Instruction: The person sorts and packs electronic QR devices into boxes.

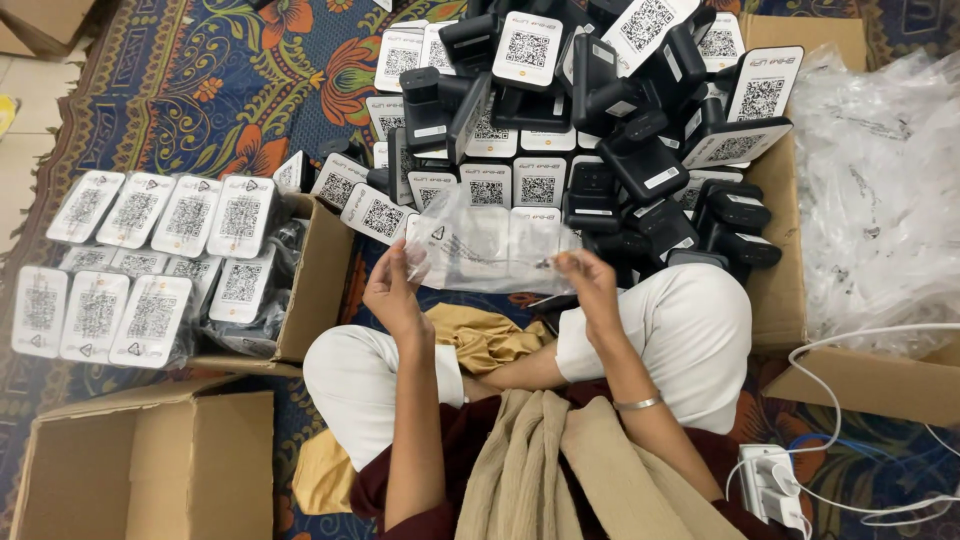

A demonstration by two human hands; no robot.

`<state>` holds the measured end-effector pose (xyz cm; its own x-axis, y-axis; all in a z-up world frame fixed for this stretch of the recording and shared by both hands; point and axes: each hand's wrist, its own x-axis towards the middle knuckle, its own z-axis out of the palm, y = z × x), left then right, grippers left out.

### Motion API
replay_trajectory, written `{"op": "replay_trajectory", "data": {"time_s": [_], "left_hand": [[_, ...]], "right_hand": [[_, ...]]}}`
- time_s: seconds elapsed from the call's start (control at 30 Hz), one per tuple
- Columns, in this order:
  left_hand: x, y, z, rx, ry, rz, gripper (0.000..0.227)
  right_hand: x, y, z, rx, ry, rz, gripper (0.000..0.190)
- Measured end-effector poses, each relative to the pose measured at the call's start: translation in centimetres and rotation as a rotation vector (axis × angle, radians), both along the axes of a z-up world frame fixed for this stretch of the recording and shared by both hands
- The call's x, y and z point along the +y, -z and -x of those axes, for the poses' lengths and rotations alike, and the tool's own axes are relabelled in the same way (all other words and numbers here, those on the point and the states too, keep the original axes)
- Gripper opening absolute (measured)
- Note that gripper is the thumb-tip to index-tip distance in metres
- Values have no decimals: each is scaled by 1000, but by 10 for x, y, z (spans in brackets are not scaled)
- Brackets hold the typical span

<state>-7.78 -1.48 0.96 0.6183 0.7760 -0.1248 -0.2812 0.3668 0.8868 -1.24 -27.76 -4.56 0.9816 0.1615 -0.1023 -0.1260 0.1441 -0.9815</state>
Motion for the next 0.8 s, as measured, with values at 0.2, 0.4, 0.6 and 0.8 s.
{"op": "replay_trajectory", "data": {"time_s": [0.2,0.4,0.6,0.8], "left_hand": [[5,33,4,185,201,-188,28],[-24,-1,-21,137,423,-510,45],[-43,18,-44,361,558,-764,51],[-43,41,-51,245,484,-758,33]], "right_hand": [[-23,-75,1,-251,-16,-315,30],[-44,-61,5,-146,6,-350,31],[-50,-67,9,-211,29,-368,31],[-55,-52,7,-238,36,-320,37]]}}
